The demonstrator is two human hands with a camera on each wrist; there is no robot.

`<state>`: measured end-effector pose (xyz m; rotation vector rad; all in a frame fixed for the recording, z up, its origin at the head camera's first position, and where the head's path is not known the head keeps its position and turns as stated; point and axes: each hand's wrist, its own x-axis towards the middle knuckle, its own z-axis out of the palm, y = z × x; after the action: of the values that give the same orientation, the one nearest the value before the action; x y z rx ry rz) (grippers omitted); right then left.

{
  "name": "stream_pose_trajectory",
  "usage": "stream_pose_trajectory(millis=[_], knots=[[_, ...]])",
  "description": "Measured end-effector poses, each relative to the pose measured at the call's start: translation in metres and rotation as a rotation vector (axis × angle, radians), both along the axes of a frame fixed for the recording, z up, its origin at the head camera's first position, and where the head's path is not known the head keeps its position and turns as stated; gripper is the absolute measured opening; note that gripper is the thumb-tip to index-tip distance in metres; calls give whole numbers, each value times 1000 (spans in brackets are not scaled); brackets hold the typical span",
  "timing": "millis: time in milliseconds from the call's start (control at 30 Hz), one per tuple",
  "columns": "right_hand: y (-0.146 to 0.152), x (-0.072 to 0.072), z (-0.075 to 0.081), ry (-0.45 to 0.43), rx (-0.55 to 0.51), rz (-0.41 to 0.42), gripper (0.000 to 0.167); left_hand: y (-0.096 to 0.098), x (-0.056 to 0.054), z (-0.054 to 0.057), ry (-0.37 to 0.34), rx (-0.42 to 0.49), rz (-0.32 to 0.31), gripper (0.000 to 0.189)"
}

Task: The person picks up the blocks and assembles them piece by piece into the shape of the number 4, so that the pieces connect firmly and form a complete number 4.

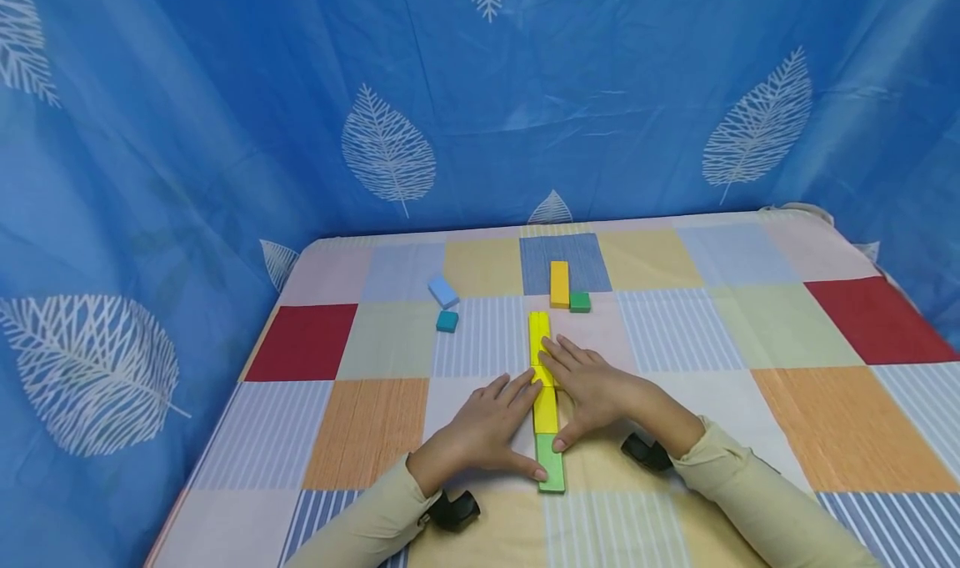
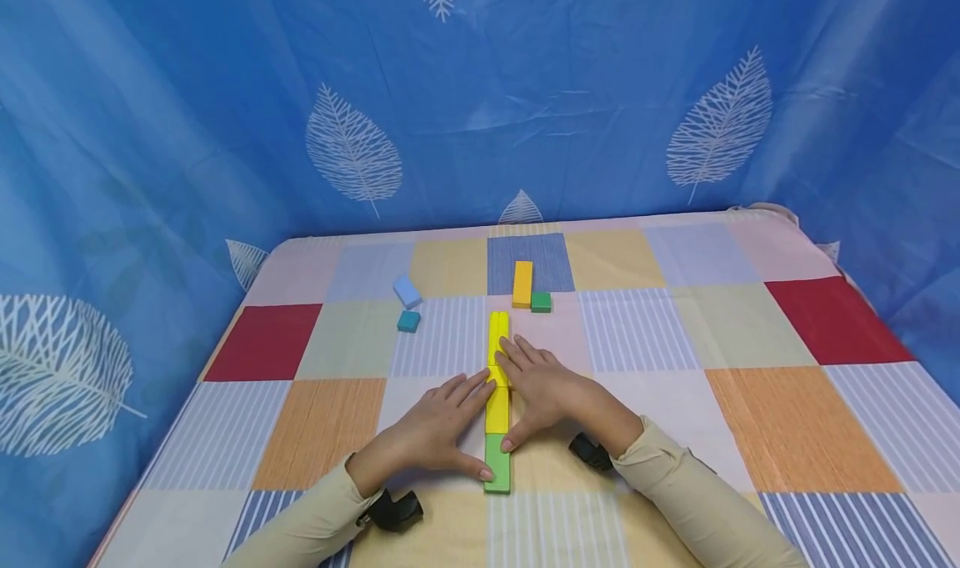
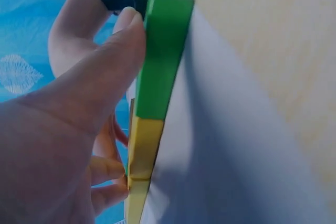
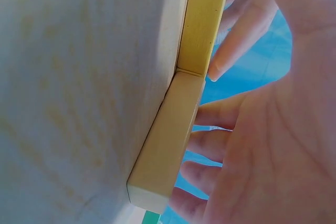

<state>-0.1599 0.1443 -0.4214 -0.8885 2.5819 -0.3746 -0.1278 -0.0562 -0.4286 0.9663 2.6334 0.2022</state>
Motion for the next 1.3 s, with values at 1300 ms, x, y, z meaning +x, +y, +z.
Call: stream_pose_trajectory(millis=[1300], knots=[[2,-2,3,-38,25,10,123,-65,-160,10,178,267,832,81]])
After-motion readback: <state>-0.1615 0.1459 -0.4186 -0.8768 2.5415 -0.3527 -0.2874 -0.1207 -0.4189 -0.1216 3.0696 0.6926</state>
